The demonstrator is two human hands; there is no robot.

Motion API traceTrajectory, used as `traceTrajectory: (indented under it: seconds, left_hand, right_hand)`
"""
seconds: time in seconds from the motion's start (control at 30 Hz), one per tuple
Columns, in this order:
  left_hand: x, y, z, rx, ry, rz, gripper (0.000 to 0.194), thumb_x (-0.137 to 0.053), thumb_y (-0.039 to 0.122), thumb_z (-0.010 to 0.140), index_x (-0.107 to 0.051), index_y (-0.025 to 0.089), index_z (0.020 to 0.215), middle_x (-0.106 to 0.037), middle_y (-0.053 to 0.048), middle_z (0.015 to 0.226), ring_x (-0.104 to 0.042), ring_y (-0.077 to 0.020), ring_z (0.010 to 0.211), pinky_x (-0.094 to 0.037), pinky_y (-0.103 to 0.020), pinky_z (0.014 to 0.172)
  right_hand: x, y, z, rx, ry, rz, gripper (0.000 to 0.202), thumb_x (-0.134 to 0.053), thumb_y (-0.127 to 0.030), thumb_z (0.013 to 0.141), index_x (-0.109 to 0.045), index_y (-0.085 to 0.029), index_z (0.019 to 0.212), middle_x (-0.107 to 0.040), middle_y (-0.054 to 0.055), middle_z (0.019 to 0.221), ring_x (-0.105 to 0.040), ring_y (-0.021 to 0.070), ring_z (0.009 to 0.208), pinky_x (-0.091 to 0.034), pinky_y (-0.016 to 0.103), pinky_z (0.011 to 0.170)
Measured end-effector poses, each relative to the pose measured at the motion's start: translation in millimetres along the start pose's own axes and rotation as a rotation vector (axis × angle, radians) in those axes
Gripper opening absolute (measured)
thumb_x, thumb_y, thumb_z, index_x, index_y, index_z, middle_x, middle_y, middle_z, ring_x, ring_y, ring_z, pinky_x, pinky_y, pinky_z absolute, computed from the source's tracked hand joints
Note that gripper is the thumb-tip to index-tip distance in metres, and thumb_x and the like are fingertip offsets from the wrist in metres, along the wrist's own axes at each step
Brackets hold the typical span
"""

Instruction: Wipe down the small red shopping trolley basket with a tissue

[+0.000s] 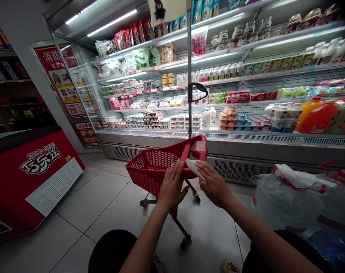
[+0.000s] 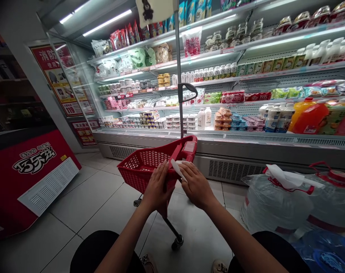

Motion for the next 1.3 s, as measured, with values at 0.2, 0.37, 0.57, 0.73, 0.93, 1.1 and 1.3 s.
traceTrajectory:
  seconds: [0.2, 0.37, 0.57, 0.73, 0.93, 1.1, 1.3]
  left_hand:
    - [-12.4, -40.8, -19.8, 0.213, -0.063, 0.138, 0.099, -0.072, 0.034, 0.09, -0.01, 0.04, 0.167, 0.001, -0.006, 0.177, -0.004, -0.0462, 0.16, -0.012, -0.07, 0.124]
    - [-30.5, -22.8, -17.0, 0.21, -0.085, 0.139, 0.1, -0.071, 0.031, 0.089, -0.009, 0.04, 0.167, -0.002, -0.006, 0.177, -0.008, -0.0476, 0.159, -0.014, -0.069, 0.125]
    - [-32.0, -3.1, -9.7, 0.134, -0.173, 0.107, 0.1, -0.065, 0.022, 0.088, -0.006, 0.047, 0.165, -0.013, 0.002, 0.176, -0.01, -0.0425, 0.16, -0.004, -0.078, 0.121]
    - [-33.1, -0.5, -3.4, 0.061, -0.233, 0.023, 0.103, -0.058, 0.017, 0.086, 0.002, 0.044, 0.166, -0.024, 0.003, 0.173, -0.01, -0.0346, 0.161, 0.009, -0.08, 0.118]
    - [-41.4, 16.5, 5.0, 0.001, -0.243, 0.015, 0.103, -0.058, 0.021, 0.085, 0.002, 0.041, 0.166, -0.024, 0.002, 0.173, -0.009, -0.0334, 0.162, 0.012, -0.078, 0.118]
    - [-51.2, 29.1, 5.9, 0.001, -0.187, 0.083, 0.104, -0.059, 0.024, 0.085, 0.004, 0.036, 0.167, -0.021, 0.001, 0.174, -0.008, -0.0336, 0.162, 0.014, -0.076, 0.119]
    - [-46.9, 16.7, -9.6, -0.023, -0.147, 0.185, 0.1, -0.056, 0.028, 0.088, 0.005, 0.029, 0.168, -0.019, -0.001, 0.174, -0.011, -0.0318, 0.161, 0.003, -0.071, 0.125]
  right_hand:
    - [9.3, 37.6, -12.5, -0.17, 0.078, -0.02, 0.058, -0.027, -0.022, 0.102, -0.043, -0.023, 0.158, -0.053, 0.006, 0.155, -0.038, 0.023, 0.151, -0.041, 0.047, 0.122]
    - [-6.3, 31.7, -15.1, -0.159, 0.094, -0.23, 0.062, -0.032, -0.025, 0.102, -0.032, -0.022, 0.164, -0.049, 0.005, 0.16, -0.031, 0.0251, 0.155, -0.027, 0.049, 0.129]
    - [-28.3, 22.2, -22.2, -0.025, -0.045, -0.443, 0.072, -0.043, -0.025, 0.1, -0.018, -0.026, 0.168, -0.031, -0.002, 0.17, -0.021, 0.0248, 0.159, -0.018, 0.048, 0.131]
    - [1.3, 86.3, -34.5, -0.122, -0.035, -0.542, 0.071, -0.04, -0.03, 0.103, -0.012, -0.032, 0.168, -0.024, -0.005, 0.172, -0.021, 0.0213, 0.159, -0.014, 0.048, 0.132]
    - [7.0, 128.7, -31.3, -0.311, 0.025, -0.572, 0.072, -0.037, -0.034, 0.103, -0.011, -0.021, 0.168, -0.033, 0.002, 0.169, -0.025, 0.0223, 0.158, -0.015, 0.048, 0.131]
    - [-17.9, 95.9, -27.9, -0.158, -0.044, -0.527, 0.07, -0.037, -0.029, 0.102, -0.017, -0.018, 0.168, -0.031, 0.004, 0.17, -0.021, 0.0221, 0.159, -0.019, 0.044, 0.131]
    - [6.8, 128.8, -29.7, -0.093, -0.049, -0.491, 0.067, -0.034, -0.027, 0.103, -0.019, -0.029, 0.167, -0.037, -0.001, 0.167, -0.03, 0.022, 0.156, -0.021, 0.05, 0.13]
Point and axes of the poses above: each hand's wrist, its own z-axis towards the middle knuckle, its own x-axis out of the back of the hand, y = z × x, the point moved 1 cm from there along z, towards the middle knuckle
